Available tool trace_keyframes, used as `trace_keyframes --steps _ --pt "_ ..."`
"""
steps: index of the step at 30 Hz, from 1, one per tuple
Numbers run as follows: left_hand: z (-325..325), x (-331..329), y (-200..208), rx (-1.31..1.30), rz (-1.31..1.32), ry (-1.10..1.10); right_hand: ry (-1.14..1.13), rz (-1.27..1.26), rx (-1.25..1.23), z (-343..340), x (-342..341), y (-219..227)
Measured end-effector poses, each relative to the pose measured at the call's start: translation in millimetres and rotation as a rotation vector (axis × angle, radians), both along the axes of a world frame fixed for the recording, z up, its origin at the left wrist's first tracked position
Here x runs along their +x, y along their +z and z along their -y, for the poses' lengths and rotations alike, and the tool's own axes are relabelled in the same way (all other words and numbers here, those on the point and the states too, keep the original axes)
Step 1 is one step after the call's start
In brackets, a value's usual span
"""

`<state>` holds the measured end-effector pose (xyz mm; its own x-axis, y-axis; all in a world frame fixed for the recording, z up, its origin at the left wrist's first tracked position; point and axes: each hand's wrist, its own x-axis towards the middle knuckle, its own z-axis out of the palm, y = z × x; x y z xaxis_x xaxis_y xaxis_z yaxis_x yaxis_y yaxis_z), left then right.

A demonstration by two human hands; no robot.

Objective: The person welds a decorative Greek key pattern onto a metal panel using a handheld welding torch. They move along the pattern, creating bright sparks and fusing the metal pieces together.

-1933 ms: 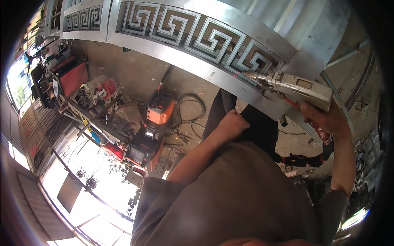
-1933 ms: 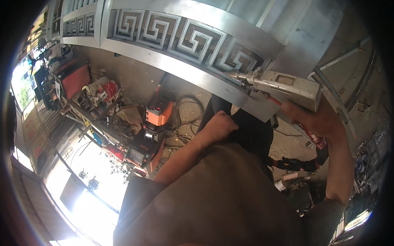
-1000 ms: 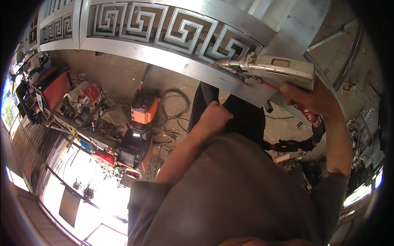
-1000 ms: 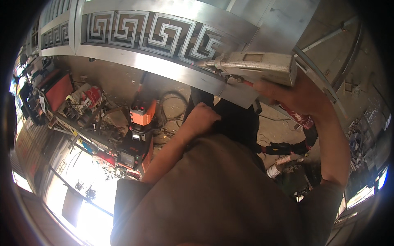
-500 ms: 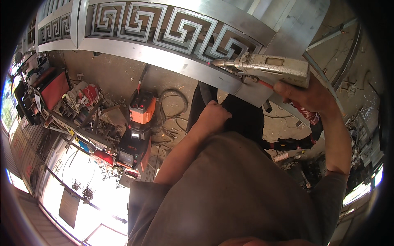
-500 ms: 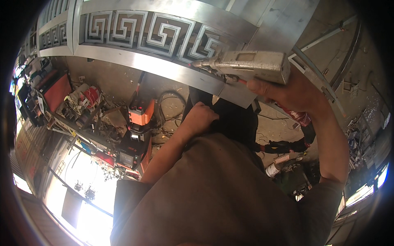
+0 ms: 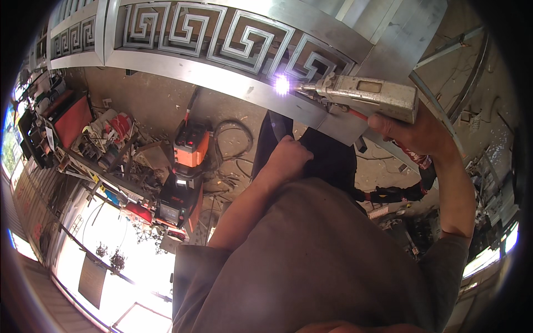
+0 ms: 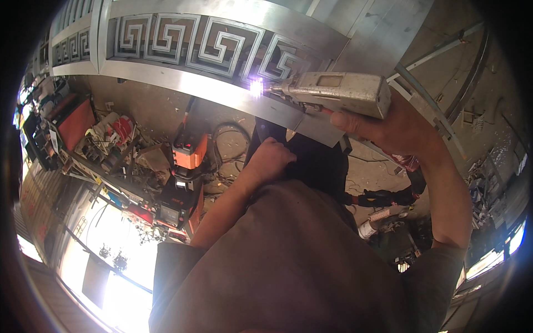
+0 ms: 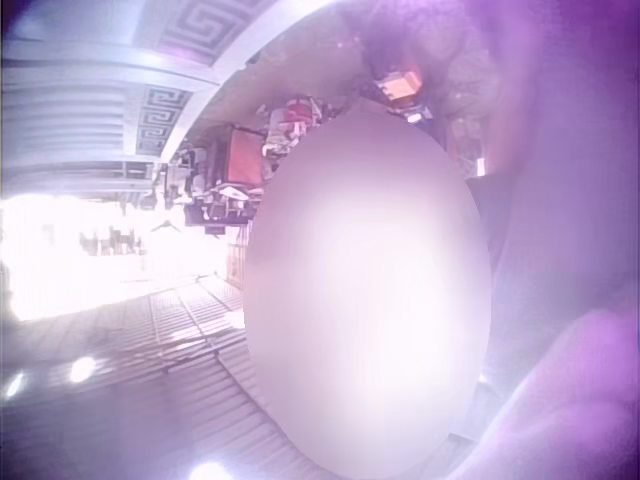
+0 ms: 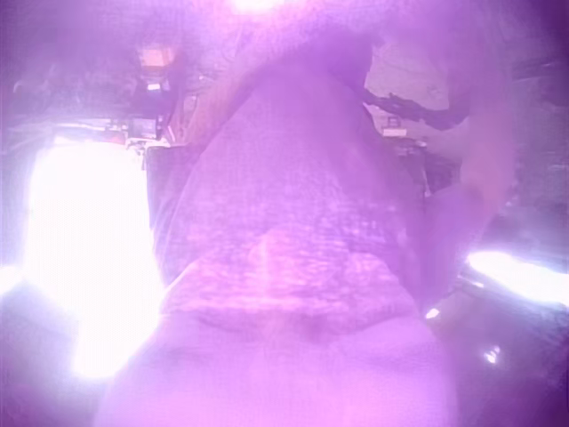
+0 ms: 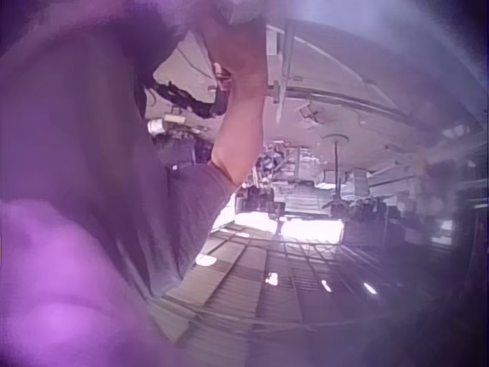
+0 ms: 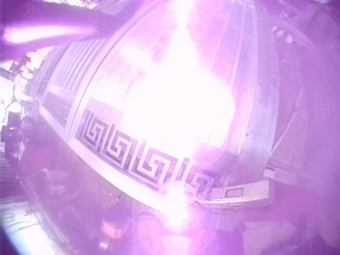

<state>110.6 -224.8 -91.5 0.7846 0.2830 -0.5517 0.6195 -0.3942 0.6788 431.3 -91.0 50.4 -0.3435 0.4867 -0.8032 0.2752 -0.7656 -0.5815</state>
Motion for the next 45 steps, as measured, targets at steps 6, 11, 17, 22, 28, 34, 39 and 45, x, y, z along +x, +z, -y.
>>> trace_keyframes --steps 6,11,17,22,28,34,39,45 --pt "0 1 -1 0.000 0.006 0.011 0.045 0.024 -0.006 -5 -1 3" --pt "-1 1 -1 -0.002 0.006 0.005 0.064 0.030 -0.001 -9 -2 5" --pt "-3 2 0 -0.004 0.011 0.007 0.061 0.036 -0.006 -8 -1 6" --pt "-3 4 0 0.001 0.013 0.006 0.038 0.017 0.013 -6 1 3" --pt "-6 7 1 -0.007 0.001 -0.015 0.054 0.017 -0.029 -7 5 3" --pt "-8 8 0 -0.033 0.010 0.008 0.048 0.015 -0.035 -7 8 3" --pt "-7 8 -2 -0.026 0.027 0.038 0.021 -0.012 -0.065 -6 10 3" --pt "-5 8 -4 -0.005 0.073 0.089 0.086 0.073 0.038 1 18 4"
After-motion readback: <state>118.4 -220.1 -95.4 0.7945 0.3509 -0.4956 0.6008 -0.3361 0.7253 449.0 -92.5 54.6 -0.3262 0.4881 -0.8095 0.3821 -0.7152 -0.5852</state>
